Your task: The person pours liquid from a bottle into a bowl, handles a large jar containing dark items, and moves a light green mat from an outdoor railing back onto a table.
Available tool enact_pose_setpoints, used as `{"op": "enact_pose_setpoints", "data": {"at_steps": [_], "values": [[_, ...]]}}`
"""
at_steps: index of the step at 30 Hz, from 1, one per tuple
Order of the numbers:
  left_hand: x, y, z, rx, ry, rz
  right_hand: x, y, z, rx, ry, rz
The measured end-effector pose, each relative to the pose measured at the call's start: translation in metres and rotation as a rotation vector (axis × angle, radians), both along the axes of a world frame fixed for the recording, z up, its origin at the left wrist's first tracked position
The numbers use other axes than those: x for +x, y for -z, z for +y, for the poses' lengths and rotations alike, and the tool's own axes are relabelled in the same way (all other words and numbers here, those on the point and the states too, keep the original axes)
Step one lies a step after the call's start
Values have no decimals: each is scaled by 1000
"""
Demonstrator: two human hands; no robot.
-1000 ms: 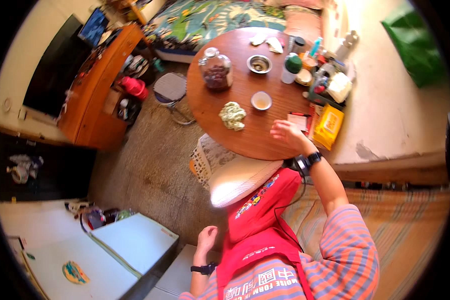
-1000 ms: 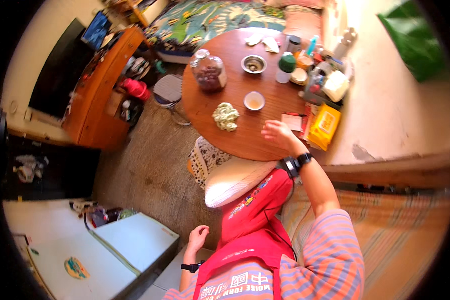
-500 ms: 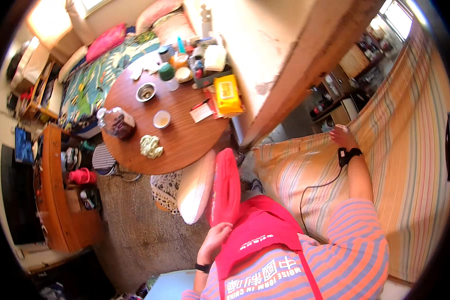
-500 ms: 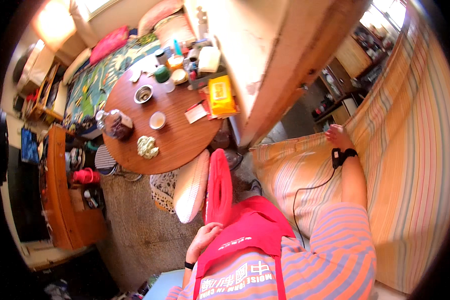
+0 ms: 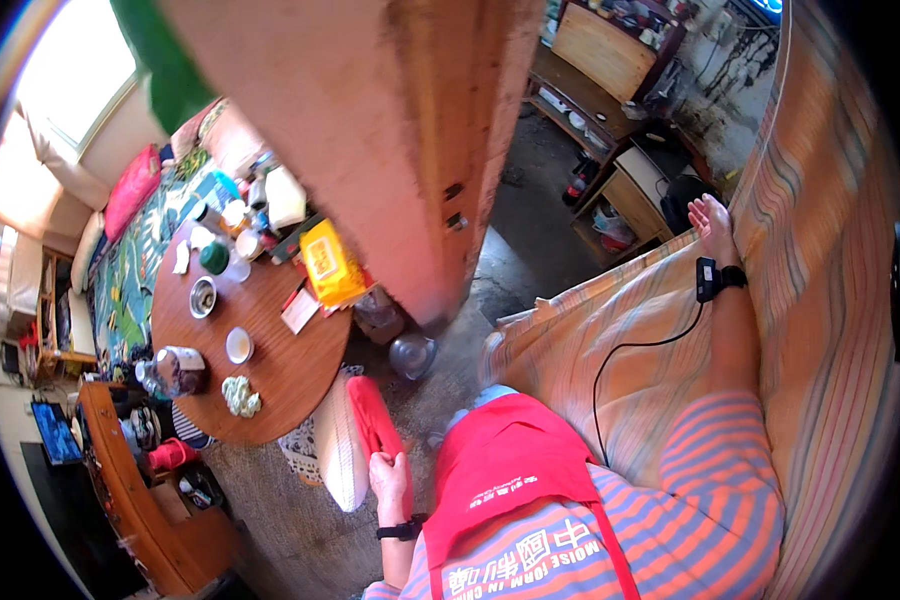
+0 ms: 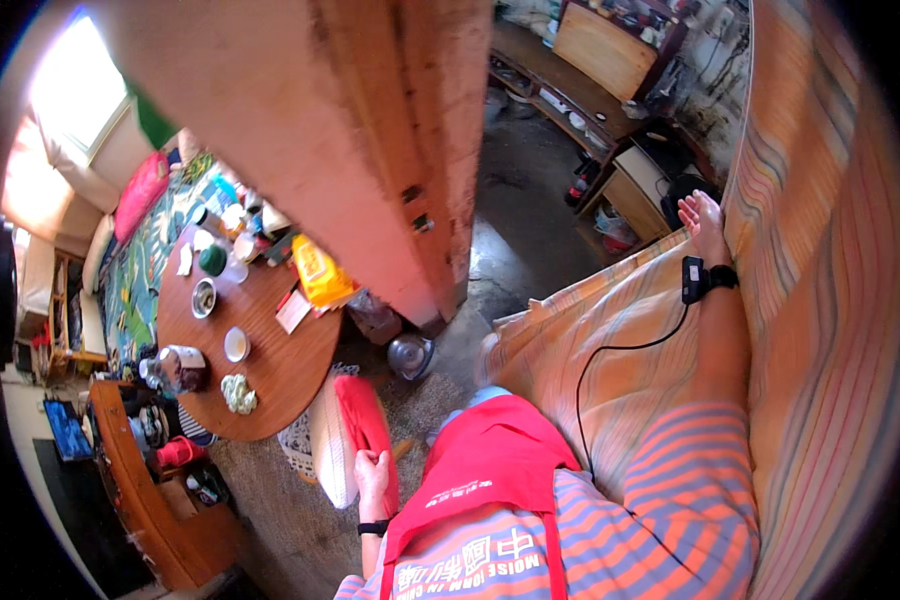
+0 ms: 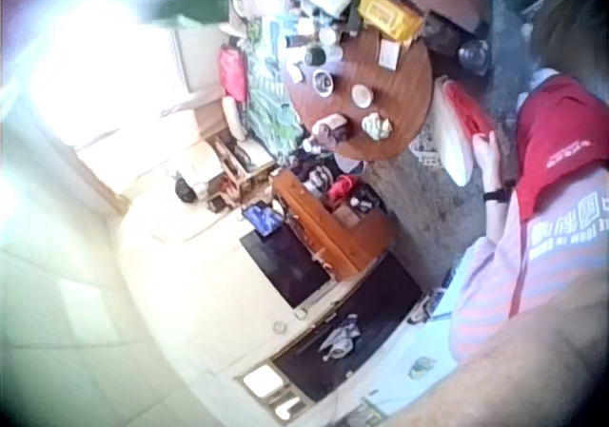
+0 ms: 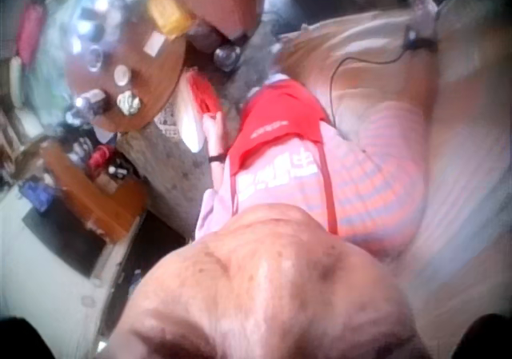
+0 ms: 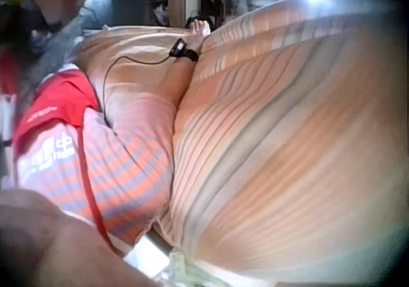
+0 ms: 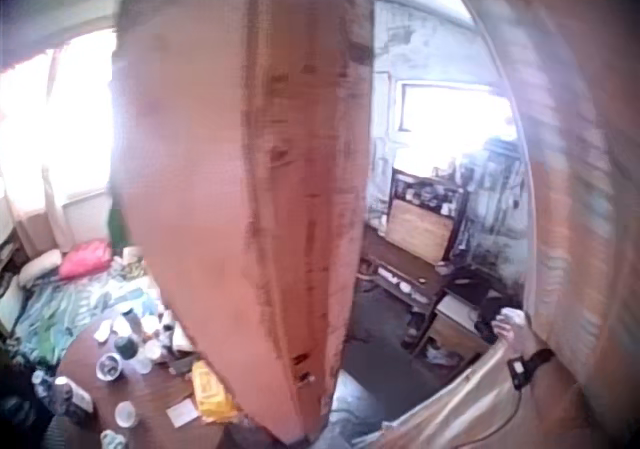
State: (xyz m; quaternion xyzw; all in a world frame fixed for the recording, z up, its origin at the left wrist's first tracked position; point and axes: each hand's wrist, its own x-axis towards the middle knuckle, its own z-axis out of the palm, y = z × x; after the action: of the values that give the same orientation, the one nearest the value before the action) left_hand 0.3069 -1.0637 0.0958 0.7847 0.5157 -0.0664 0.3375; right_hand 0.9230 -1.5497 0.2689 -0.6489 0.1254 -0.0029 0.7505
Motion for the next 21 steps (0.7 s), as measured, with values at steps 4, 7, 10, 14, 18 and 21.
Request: {"op": "enact_pose_setpoints", "data": {"at_steps": [4,7,10,14,18,21], "values": [[47,-1,-12,100,82,296,59,-21,-45,-7,56,-15],[80,5,-18,121,118,414,98,-37,-75,8,60,-60],[94,20,-19,140,140,463,127,-48,-96,59,94,-106],[107,22,-26,174,122,466,147,-60,-94,76,123,-141],[124,25,-24,153,149,532,161,-70,-102,137,131,-178],[127,29,-23,114,135,561,179,-74,-114,201,118,-194]]}}
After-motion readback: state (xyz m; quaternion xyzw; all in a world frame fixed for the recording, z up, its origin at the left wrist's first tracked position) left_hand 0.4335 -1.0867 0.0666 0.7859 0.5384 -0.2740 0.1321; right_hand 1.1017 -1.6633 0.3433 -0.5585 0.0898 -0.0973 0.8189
